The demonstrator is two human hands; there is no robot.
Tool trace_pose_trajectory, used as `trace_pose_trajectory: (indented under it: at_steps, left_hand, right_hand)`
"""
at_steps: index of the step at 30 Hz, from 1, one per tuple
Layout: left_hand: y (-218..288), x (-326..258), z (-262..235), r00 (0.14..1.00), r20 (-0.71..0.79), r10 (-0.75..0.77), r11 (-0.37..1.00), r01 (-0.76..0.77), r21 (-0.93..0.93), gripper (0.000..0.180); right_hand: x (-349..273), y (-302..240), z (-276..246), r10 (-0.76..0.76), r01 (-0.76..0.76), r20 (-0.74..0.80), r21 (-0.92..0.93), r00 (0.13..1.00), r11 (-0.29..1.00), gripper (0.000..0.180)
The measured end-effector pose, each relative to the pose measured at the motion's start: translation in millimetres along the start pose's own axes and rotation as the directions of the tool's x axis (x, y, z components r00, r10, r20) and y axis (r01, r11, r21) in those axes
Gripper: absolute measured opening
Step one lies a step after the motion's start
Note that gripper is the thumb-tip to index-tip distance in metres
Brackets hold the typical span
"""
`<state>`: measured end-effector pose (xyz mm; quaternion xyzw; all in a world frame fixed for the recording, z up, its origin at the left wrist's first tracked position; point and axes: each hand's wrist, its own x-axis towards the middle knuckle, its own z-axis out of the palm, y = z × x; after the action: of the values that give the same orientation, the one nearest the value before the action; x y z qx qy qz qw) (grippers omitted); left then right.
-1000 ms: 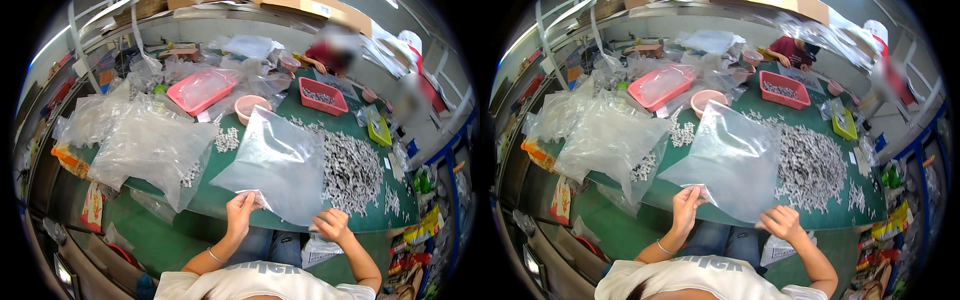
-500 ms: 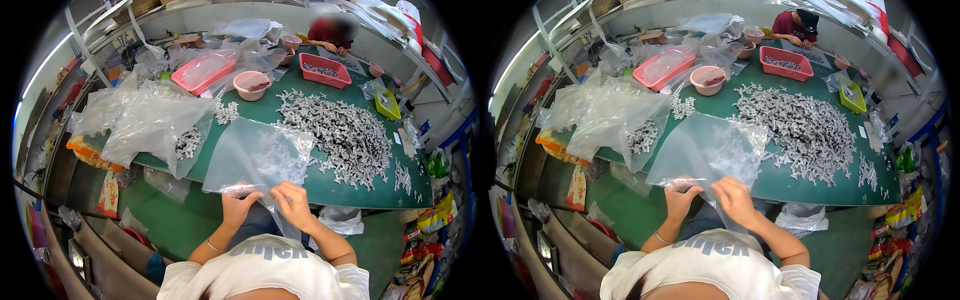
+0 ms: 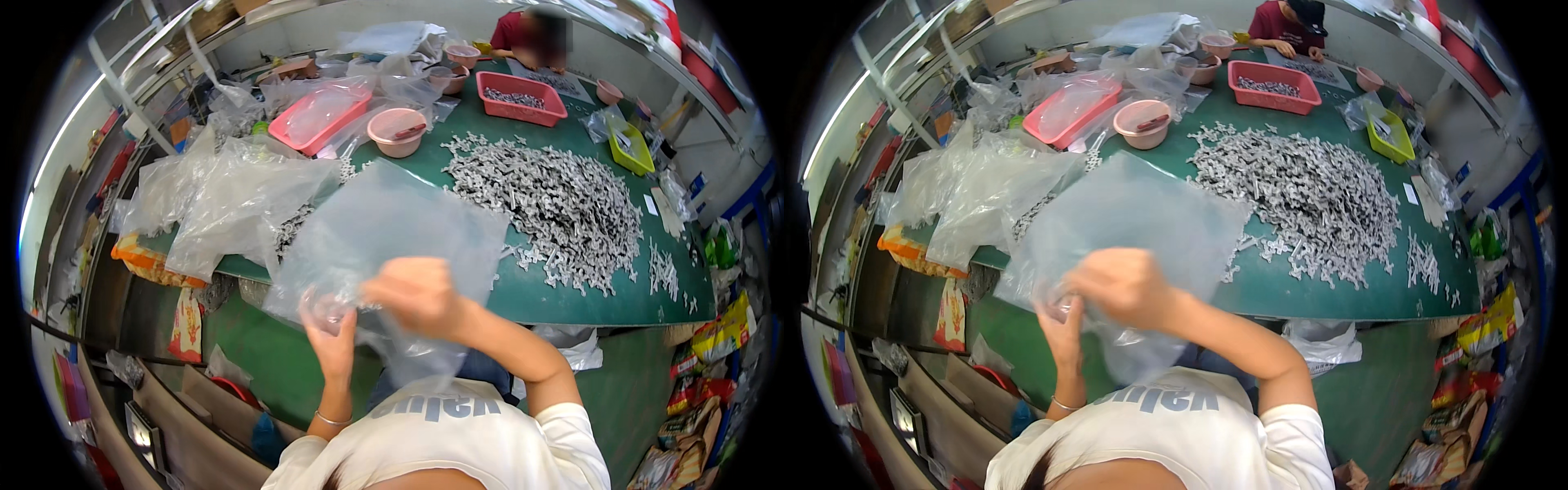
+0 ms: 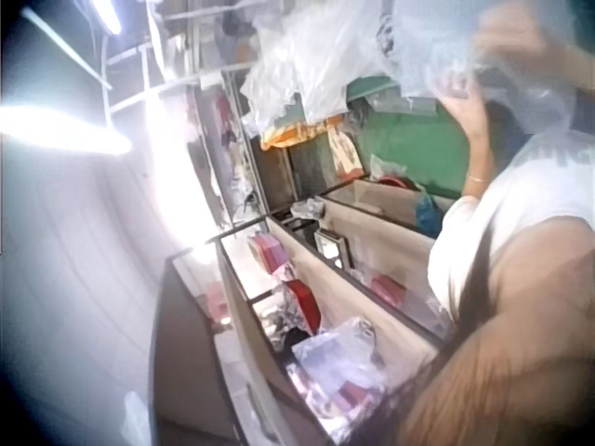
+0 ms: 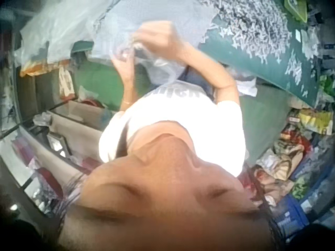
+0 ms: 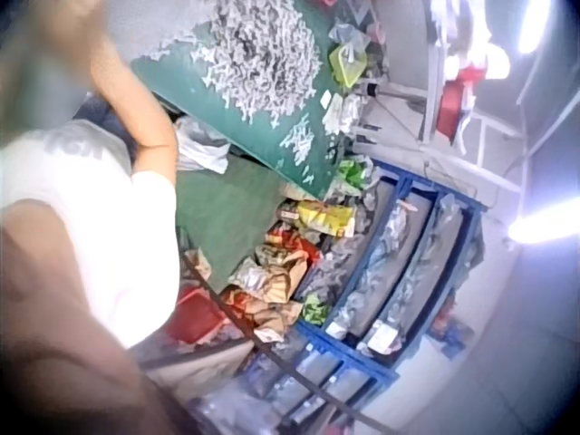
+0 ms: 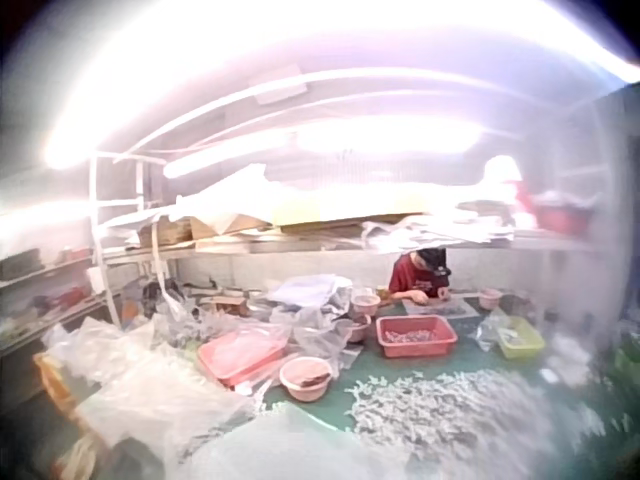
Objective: The person places a plastic bag onto the table, gathers a handful of grey plastic manufacturing components, and puts them into the bag before picking up another component to inspect it.
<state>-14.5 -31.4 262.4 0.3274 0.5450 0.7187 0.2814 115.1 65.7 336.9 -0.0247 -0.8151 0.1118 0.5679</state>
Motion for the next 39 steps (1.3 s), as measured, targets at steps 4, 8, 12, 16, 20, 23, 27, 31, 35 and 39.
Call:
trace_pose_trajectory:
  at_steps: [4, 8, 12, 16, 20, 23, 27, 31, 35, 39]
  left_hand:
    - [-2, 3, -17, 0.982, -0.183, 0.055, 0.996, -0.066, -0.058, 0.022]
    - [-16, 14, -42, 0.911, -0.335, 0.242, 0.966, -0.258, -0.003, 0.02]
    - [-31, 28, -62, 0.782, -0.475, 0.403, 0.908, -0.407, 0.1, 0.021]
    - [-64, 45, -96, 0.599, -0.513, 0.615, 0.788, -0.437, 0.435, 0.032]
    - [-61, 55, -59, 0.478, -0.74, 0.473, 0.88, -0.297, 0.37, 0.04]
    - [-72, 58, -65, 0.422, -0.745, 0.516, 0.796, -0.558, 0.235, 0.043]
    - [-69, 57, -67, 0.556, -0.669, 0.493, 0.862, -0.42, 0.286, 0.047]
    - [-73, 52, -68, 0.653, -0.515, 0.555, 0.816, -0.31, 0.487, 0.046]
    - [-68, 42, -45, 0.701, -0.409, 0.584, 0.783, -0.354, 0.512, 0.045]
    - [-83, 29, -27, 0.787, -0.607, 0.111, 0.985, -0.005, 0.173, 0.043]
  right_hand:
    - [29, -23, 55, -0.373, 0.348, 0.107, 0.198, 0.922, 0.916, 0.019]
    - [35, -27, 85, -0.445, 0.43, 0.007, 0.243, 0.896, 0.87, 0.02]
    - [25, -3, 82, -0.343, 0.311, 0.073, 0.276, 0.937, 0.909, 0.019]
    - [-15, 46, 69, 0.187, -0.193, 0.048, 0.243, 0.981, 0.951, 0.023]
    - [-60, 144, 67, 0.737, -0.733, -0.015, 0.092, 0.675, 0.673, 0.042]
    - [-84, 216, 84, 0.71, -0.691, 0.07, -0.181, 0.7, 0.699, 0.067]
    - [-82, 270, 120, 0.696, -0.575, 0.246, -0.417, 0.674, 0.704, 0.102]
    - [-77, 305, 154, 0.76, -0.546, 0.331, -0.543, 0.559, 0.638, 0.111]
    - [-77, 323, 176, 0.718, -0.434, 0.446, -0.584, 0.534, 0.686, 0.098]
    - [-91, 345, 174, 0.656, -0.447, 0.507, -0.481, 0.559, 0.754, 0.057]
